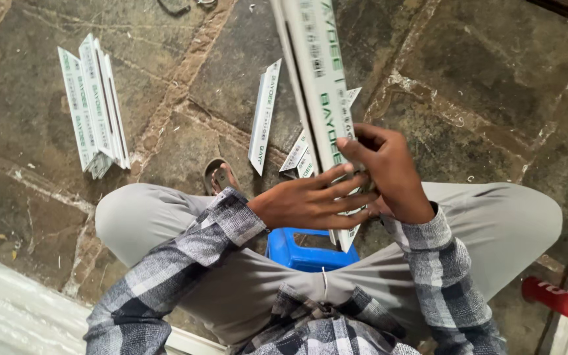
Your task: The person sits on the floor holding white UPVC window profile strips and uses a small blade to trim and scrape the ends of each strip. They work through the strips one at a time, placing finished pieces on the floor beside them.
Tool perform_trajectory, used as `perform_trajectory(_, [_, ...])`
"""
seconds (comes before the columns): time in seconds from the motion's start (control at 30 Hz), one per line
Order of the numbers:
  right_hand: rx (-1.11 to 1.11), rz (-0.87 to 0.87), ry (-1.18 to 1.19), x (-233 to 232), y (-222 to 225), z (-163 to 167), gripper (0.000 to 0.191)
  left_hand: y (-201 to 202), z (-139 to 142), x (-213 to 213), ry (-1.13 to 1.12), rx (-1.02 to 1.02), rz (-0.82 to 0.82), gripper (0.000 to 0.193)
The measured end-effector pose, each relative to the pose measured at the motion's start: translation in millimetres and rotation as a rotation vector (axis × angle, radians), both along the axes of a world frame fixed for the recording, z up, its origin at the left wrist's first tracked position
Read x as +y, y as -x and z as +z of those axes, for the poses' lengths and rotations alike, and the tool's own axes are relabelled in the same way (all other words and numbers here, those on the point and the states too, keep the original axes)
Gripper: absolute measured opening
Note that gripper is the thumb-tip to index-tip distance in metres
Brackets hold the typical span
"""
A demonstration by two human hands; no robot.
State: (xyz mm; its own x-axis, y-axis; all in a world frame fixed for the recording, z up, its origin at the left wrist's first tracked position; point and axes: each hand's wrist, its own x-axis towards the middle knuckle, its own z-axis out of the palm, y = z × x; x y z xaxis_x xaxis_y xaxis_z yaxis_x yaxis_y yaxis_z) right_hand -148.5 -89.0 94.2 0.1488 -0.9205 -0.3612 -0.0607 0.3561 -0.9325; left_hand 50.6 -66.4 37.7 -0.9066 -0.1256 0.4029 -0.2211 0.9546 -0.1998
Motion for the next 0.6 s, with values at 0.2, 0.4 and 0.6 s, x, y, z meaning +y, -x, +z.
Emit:
perform_trajectory(0.2, [-0.013, -0.121, -0.049, -13, 4, -37, 0.034, 2, -26, 9, -0.036, -0.076, 0.047, 0.040])
perform_trajectory(0.4, [-0.151, -0.176, -0.194, -24, 6, -107, 0.036, 5, -55, 25, -0.028, -0.391, 0.087, 0.035])
perform_trajectory(0.6, [-0.106, -0.253, -0.268, -30, -6, -163, 0.034, -1, -94, 21, -0.773, 0.149, 0.416, 0.086])
